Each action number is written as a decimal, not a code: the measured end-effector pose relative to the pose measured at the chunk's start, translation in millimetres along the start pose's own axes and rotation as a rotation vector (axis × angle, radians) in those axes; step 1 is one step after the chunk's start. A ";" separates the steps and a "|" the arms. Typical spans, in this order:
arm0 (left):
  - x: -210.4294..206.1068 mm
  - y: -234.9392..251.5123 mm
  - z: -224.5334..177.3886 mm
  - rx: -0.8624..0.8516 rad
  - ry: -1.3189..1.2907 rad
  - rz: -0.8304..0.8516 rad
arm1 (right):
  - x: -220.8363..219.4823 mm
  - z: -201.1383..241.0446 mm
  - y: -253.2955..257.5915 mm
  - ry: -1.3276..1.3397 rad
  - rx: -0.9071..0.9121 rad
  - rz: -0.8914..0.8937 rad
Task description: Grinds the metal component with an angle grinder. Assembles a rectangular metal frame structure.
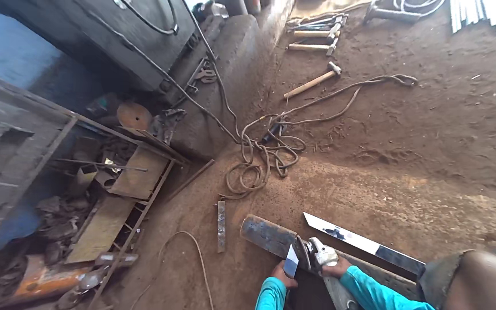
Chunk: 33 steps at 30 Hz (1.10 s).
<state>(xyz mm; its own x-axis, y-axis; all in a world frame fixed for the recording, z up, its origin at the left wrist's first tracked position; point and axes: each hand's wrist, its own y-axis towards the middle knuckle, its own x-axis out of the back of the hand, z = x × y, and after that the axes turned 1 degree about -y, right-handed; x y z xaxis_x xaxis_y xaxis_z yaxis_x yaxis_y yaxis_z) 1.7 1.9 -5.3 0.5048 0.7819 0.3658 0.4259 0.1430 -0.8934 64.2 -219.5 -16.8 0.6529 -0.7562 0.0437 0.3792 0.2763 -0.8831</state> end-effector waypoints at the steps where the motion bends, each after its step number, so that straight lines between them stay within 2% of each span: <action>1: 0.5 -1.0 -0.6 0.003 0.002 0.006 | -1.2 -1.4 2.0 -0.015 -0.012 0.005; 9: 1.2 0.1 1.7 -0.019 0.016 0.021 | 2.3 4.5 3.4 -0.185 -0.048 0.091; 13: 2.8 -0.2 1.6 -0.025 0.025 0.039 | -1.6 -6.7 31.2 -0.180 0.031 0.060; 16: 3.4 -2.8 0.3 -0.037 0.011 0.044 | 8.5 34.6 -0.6 -0.210 -0.065 0.089; 18: 3.5 -3.1 -0.4 -0.037 0.018 0.050 | 11.5 36.6 8.5 -0.247 -0.113 0.064; 22: 1.2 2.0 1.9 -0.039 0.049 0.049 | 18.4 46.8 18.2 -0.270 -0.099 0.075; 26: 2.6 -1.2 1.5 -0.046 0.039 0.056 | 18.5 74.3 -16.7 -0.333 -0.070 0.071; 33: 3.2 -1.2 0.5 -0.048 0.021 0.049 | 25.7 46.2 -4.5 -0.308 -0.083 0.117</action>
<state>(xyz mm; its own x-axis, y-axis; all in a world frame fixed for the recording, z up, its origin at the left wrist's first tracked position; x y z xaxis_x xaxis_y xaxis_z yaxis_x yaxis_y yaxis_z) 2.4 4.6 -3.2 0.5416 0.7739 0.3281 0.4354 0.0756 -0.8970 109.6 -212.8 9.8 0.8613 -0.5035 0.0679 0.2435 0.2918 -0.9250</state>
